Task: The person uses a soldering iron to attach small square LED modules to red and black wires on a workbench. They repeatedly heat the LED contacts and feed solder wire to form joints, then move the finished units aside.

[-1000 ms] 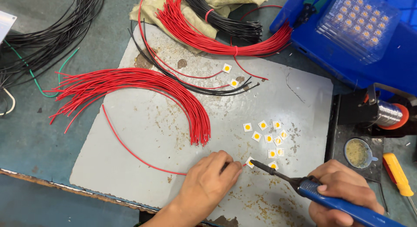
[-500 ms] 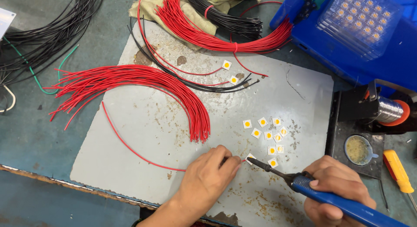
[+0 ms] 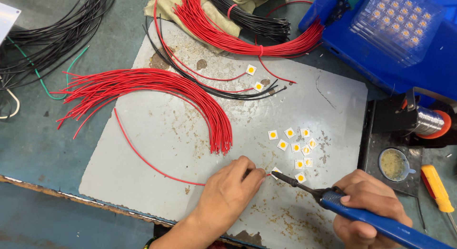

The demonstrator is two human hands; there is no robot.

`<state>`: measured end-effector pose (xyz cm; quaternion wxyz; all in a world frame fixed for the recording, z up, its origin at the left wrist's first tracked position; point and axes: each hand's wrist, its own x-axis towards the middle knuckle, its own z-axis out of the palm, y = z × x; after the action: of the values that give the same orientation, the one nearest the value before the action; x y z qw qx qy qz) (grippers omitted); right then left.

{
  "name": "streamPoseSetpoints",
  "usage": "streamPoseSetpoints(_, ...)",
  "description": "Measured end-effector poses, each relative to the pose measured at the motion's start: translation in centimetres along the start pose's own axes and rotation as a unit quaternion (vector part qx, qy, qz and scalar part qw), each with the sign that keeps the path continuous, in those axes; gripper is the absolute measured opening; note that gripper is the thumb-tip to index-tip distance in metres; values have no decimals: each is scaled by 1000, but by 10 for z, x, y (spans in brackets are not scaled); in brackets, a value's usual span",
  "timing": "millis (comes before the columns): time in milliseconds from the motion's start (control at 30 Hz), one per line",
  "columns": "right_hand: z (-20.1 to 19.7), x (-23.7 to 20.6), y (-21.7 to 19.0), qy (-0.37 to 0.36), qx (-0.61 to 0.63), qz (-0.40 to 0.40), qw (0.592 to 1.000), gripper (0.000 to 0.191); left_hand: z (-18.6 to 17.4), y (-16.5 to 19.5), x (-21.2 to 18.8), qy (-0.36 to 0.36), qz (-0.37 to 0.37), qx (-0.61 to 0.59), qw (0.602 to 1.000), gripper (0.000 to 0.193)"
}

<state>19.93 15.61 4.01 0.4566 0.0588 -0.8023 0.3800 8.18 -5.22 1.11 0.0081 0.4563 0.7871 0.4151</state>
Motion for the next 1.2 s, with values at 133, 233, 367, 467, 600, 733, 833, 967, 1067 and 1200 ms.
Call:
streamPoseSetpoints(133, 1, 0, -1, 1, 3, 13, 1000, 46, 0, 0, 0, -5, -6, -1, 1000, 17)
streamPoseSetpoints(233, 2, 1, -1, 2, 9, 4, 1000, 46, 0, -1, 0, -10, -10, -1, 1000, 17)
streamPoseSetpoints(367, 2, 2, -2, 0, 5, 5, 1000, 46, 0, -1, 0, -15, -16, -1, 1000, 16)
streamPoseSetpoints(467, 2, 3, -5, -13, 4, 14, 1000, 46, 0, -1, 0, -17, -18, -2, 1000, 15)
streamPoseSetpoints(600, 1, 5, -12, -31, 16, 25, 999, 46, 0, 0, 0, -18, -20, -1, 1000, 13)
streamPoseSetpoints(733, -4, 9, -17, -78, 9, 43, 996, 45, 2, -1, -1, -11, -15, 9, 1000, 14)
streamPoseSetpoints(833, -9, 11, -17, -105, 15, 15, 994, 40, 4, -1, 0, -5, -14, 16, 1000, 15)
streamPoseSetpoints(967, -8, 9, -13, -123, 12, -34, 992, 40, 5, -2, 0, 2, -9, 18, 1000, 16)
streamPoseSetpoints(1067, 4, 4, -3, -20, 30, -61, 998, 40, 4, -3, -1, -2, -11, 19, 1000, 15)
streamPoseSetpoints(1200, 14, -6, 8, 109, 17, -72, 991, 44, 5, -3, -1, 3, -2, 14, 1000, 16)
